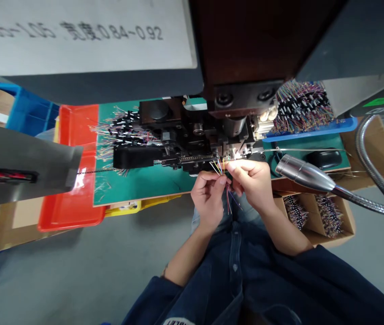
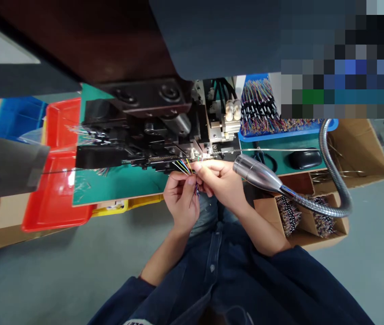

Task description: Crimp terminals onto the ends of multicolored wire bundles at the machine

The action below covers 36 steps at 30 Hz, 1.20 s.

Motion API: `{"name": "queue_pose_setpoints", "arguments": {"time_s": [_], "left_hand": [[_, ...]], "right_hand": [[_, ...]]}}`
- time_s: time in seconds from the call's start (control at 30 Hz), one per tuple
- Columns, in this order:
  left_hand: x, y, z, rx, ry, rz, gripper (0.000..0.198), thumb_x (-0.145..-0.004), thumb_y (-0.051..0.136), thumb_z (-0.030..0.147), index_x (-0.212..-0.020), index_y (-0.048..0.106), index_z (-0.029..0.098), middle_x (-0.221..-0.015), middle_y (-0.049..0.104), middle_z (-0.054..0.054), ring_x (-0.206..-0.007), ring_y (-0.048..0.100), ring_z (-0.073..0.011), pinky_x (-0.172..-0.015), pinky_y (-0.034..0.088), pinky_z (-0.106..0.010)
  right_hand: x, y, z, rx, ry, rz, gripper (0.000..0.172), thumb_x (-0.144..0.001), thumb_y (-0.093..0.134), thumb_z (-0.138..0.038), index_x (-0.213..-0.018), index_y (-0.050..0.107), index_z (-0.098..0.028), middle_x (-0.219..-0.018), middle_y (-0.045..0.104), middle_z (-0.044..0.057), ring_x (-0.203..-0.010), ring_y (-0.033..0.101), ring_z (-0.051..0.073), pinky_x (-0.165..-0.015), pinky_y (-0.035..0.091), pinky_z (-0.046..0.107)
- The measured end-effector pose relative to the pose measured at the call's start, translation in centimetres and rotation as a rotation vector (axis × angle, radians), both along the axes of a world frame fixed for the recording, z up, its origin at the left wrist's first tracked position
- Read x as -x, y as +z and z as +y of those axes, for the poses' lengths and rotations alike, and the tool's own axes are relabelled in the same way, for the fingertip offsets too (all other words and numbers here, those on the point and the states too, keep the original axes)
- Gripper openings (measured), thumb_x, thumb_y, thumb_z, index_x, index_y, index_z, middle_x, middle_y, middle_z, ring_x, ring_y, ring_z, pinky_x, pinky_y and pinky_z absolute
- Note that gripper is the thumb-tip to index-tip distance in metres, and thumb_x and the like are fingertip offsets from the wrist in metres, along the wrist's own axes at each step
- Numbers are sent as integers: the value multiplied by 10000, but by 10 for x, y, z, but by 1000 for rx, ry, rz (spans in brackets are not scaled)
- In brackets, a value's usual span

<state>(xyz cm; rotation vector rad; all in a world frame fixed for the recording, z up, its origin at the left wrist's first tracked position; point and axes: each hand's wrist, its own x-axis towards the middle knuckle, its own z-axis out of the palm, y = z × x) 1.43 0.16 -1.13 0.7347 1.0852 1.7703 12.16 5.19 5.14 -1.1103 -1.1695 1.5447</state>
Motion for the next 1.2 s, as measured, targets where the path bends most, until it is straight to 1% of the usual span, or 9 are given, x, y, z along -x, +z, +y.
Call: {"name": "queue_pose_setpoints", "arguments": {"time_s": [0.13, 0.27, 0.43, 0.6, 0.77, 0.9, 1.0, 1.1, 1.2], "left_hand": [[-1, -4, -2, 1, -39, -21, 196, -1022, 830, 380, -987, 704, 234, -801, 728, 27, -640, 720, -123, -632, 628, -262], [-2, -4, -2, 13, -41, -34, 199, -1026, 826, 368, -967, 696, 230, -833, 755, 14, -662, 726, -119, -629, 633, -250], [-3, 2, 0, 2, 2, -22, 205, -1018, 834, 376, -946, 718, 224, -985, 838, -27, -695, 742, -114, -588, 630, -224], [-2, 4, 2, -7, 10, -17, 184, -1025, 829, 366, -958, 734, 223, -866, 816, -8, -667, 738, -112, -610, 640, -221], [0, 4, 1, 18, 8, -5, 208, -1022, 833, 382, -960, 732, 211, -843, 804, -4, -651, 733, -108, -621, 629, -223], [0, 3, 1, -6, 3, -17, 174, -1021, 836, 340, -959, 733, 215, -822, 785, 6, -652, 721, -104, -626, 614, -218], [0, 1, 0, -18, -35, -33, 156, -1013, 845, 312, -958, 736, 215, -779, 756, 23, -631, 700, -98, -623, 599, -216], [0, 0, -1, 11, -57, -43, 178, -1010, 848, 324, -947, 726, 210, -764, 745, 25, -620, 695, -101, -602, 590, -215], [0, 2, -1, 20, -48, -46, 218, -1015, 841, 337, -911, 703, 203, -770, 750, 16, -621, 697, -101, -594, 593, -212]], "right_hand": [[-2, 4, 0, -42, 28, -15, 314, -964, 845, -518, -848, 859, -227, -458, 535, -62, -405, 454, 114, -434, 413, 269], [-3, -2, -1, -23, 22, 22, 408, -1039, 770, -478, -716, 792, -232, -445, 529, -57, -420, 471, 113, -491, 477, 280], [-1, -11, -1, 94, 20, 119, 358, -1020, 793, -539, -850, 864, -231, -424, 500, -72, -419, 458, 113, -501, 497, 277], [2, -11, 0, 110, 7, 172, 344, -1009, 814, -514, -838, 873, -221, -418, 494, -73, -428, 490, 105, -504, 496, 253], [3, -12, 0, 87, -6, 165, 333, -1016, 806, -498, -855, 883, -216, -418, 496, -83, -390, 435, 82, -492, 496, 241], [0, -7, 2, 17, 15, 97, 315, -1023, 791, -458, -838, 877, -218, -441, 533, -72, -381, 427, 78, -449, 450, 235], [-3, -2, 2, -26, 39, 27, 268, -1003, 804, -446, -880, 879, -220, -475, 579, -59, -395, 476, 97, -416, 422, 239], [-3, -1, 1, -36, 18, 17, 300, -1001, 798, -440, -803, 846, -220, -468, 574, -57, -389, 480, 98, -405, 423, 239], [-2, -3, 0, -32, -30, 46, 307, -993, 801, -424, -765, 830, -220, -447, 546, -66, -363, 431, 83, -390, 408, 231]]}}
